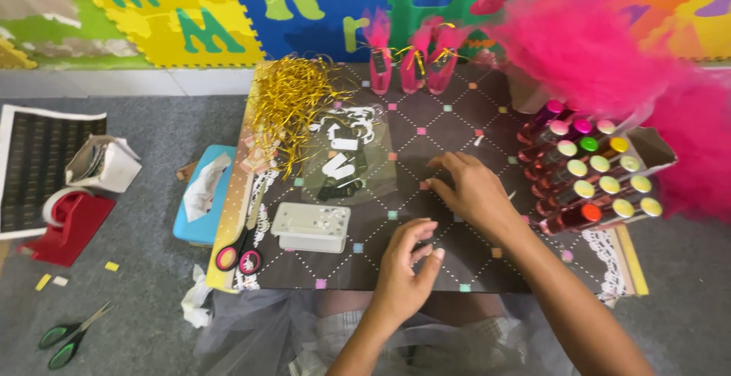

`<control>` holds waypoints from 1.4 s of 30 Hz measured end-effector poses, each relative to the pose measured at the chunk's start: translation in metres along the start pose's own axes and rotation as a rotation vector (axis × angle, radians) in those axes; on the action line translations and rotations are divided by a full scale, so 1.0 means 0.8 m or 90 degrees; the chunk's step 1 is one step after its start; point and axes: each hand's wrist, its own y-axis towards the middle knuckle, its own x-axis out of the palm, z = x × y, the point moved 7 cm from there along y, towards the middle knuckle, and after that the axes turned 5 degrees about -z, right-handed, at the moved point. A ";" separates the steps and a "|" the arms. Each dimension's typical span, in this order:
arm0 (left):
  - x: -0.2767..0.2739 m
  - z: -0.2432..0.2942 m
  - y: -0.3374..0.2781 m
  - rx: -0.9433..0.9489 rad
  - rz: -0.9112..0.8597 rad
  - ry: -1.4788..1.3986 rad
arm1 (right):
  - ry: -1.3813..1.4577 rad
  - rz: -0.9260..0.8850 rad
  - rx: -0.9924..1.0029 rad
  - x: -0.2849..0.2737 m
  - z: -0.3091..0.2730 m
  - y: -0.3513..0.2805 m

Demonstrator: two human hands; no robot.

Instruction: The person uses a hole punch to create holes in small white tags, then ties a gold string through the tag and around the neck of a pink bottle wrapped in tulle. The person places the finished bottle on the table and begins wrapping another bottle with pink tulle.

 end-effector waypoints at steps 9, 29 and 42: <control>0.018 0.026 0.047 -0.117 -0.146 0.025 | 0.002 0.238 -0.120 -0.146 0.019 -0.046; 0.159 0.093 0.336 0.242 -0.104 0.327 | -0.055 0.341 -0.004 -0.272 0.184 0.064; 0.181 0.064 0.362 0.070 -0.151 0.553 | 0.384 0.395 0.004 -0.311 0.164 0.018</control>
